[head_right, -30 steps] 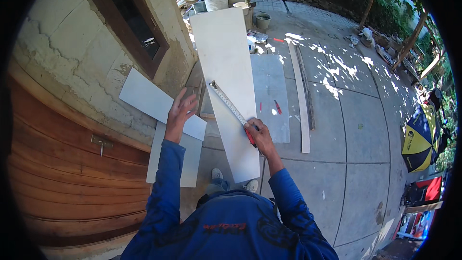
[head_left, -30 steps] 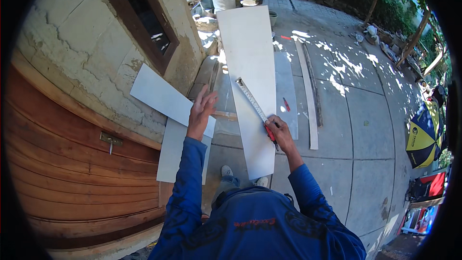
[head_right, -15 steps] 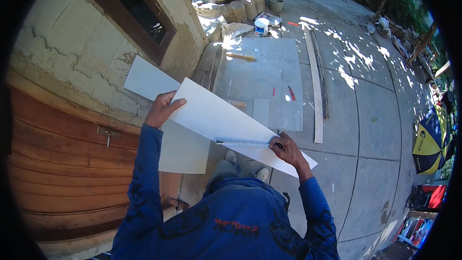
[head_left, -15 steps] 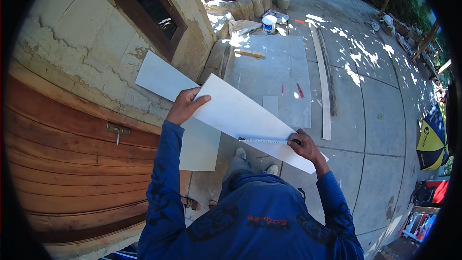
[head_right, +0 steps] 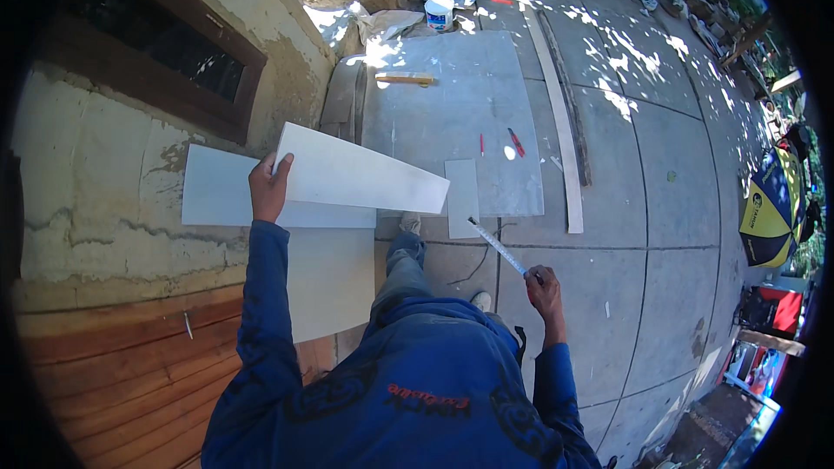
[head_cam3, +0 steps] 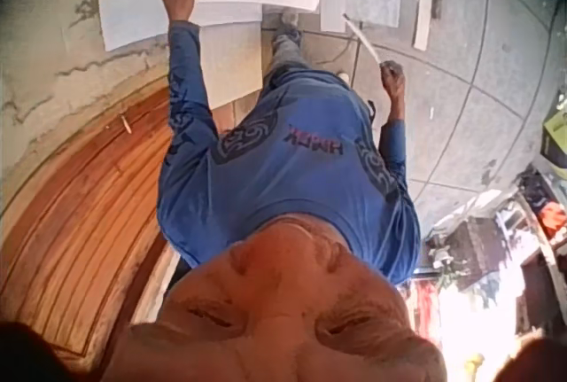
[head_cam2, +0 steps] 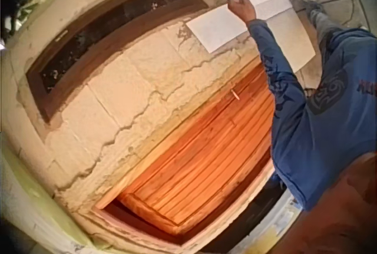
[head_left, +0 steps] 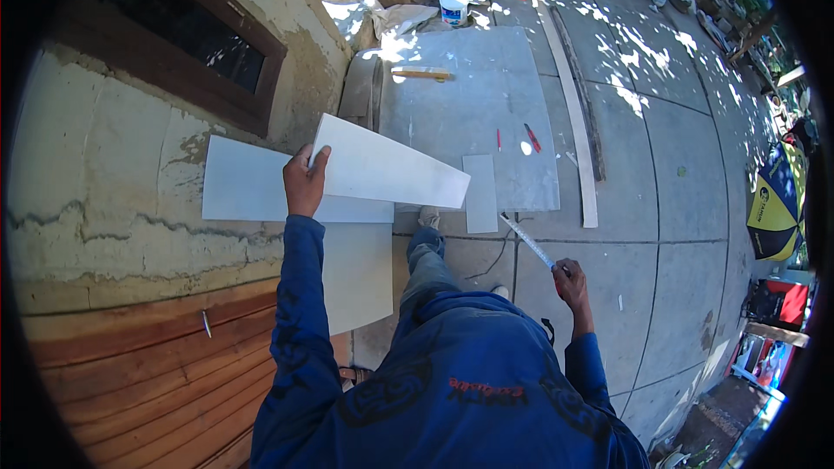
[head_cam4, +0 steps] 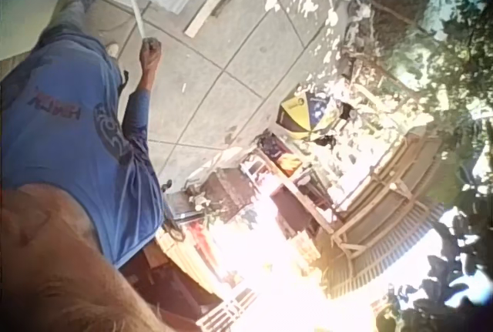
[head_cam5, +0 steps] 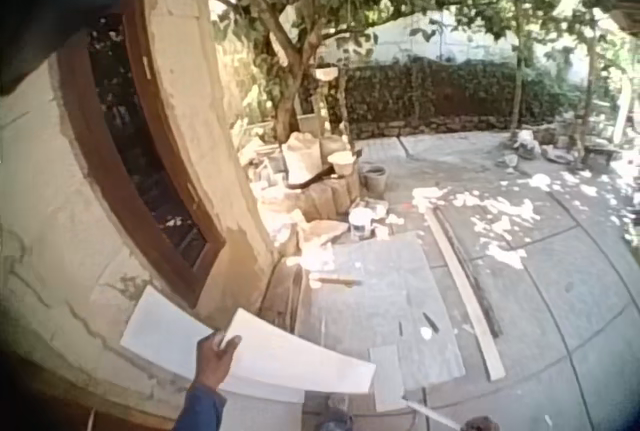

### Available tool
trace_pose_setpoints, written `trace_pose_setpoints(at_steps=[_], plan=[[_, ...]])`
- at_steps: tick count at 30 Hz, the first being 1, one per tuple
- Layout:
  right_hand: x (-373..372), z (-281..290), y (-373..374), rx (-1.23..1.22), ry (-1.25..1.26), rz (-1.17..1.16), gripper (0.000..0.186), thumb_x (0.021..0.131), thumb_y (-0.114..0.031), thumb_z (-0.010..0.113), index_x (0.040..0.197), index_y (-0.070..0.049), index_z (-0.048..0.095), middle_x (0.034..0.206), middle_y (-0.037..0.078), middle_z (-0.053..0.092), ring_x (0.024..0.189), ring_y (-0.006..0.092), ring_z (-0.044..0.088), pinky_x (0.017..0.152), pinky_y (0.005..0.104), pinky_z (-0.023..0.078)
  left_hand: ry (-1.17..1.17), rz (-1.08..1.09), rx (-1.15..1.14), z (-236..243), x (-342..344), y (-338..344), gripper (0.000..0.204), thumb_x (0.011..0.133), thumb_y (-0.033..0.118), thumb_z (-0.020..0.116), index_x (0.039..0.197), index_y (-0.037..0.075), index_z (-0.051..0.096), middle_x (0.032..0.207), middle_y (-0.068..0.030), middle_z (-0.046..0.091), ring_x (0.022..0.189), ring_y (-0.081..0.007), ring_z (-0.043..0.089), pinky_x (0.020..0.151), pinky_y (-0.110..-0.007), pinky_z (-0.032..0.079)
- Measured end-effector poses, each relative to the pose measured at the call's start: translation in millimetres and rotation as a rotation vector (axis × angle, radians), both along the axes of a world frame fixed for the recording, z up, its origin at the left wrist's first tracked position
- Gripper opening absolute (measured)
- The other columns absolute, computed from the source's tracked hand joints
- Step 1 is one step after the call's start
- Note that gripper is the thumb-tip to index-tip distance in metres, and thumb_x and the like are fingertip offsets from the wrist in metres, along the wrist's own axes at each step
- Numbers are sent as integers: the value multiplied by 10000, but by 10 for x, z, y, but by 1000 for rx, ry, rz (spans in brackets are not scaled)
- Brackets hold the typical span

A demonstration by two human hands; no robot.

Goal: Measure and mark a piece of white paneling then cut it using a utility knife.

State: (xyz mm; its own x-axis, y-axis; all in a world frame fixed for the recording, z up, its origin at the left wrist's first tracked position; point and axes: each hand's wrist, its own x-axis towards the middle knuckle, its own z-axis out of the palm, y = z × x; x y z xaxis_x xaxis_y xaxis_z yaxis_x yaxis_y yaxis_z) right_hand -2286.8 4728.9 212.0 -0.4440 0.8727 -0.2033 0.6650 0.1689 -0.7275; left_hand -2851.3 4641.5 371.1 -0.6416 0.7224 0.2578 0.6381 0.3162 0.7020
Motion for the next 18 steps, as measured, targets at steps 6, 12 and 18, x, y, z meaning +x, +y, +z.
trace_pose_setpoints(at_steps=[6, 12, 18], plan=[[-199, -266, -414, -320, -151, -425, 250, 893, -266, 600, 860, -23, 648, 714, 72, 648, 686, 170, 616, 634, 328, 488, 19, 99, -97, -735, -1200, 692, 425, 931, 355, 628, 966, -69, 647, 857, -293, 658, 797, -390, 673, 718, -430, 511], [-794, -78, -354, -458, -135, -532, 265, 903, -271, 593, 858, -16, 650, 716, 72, 653, 661, 152, 620, 608, 309, 492, 100, 214, -279, -1478, -2395, 1015, 477, 928, 383, 611, 1130, -46, 665, 1017, -294, 679, 969, -436, 665, 839, -462, 531], [-1229, 159, -146, -493, -142, -519, 249, 921, -249, 579, 876, -14, 644, 739, 75, 656, 672, 156, 620, 616, 311, 494, 68, 203, -336, -1838, -3221, 1209, 479, 925, 368, 617, 1179, -37, 642, 1082, -292, 664, 1034, -430, 647, 889, -463, 516]])
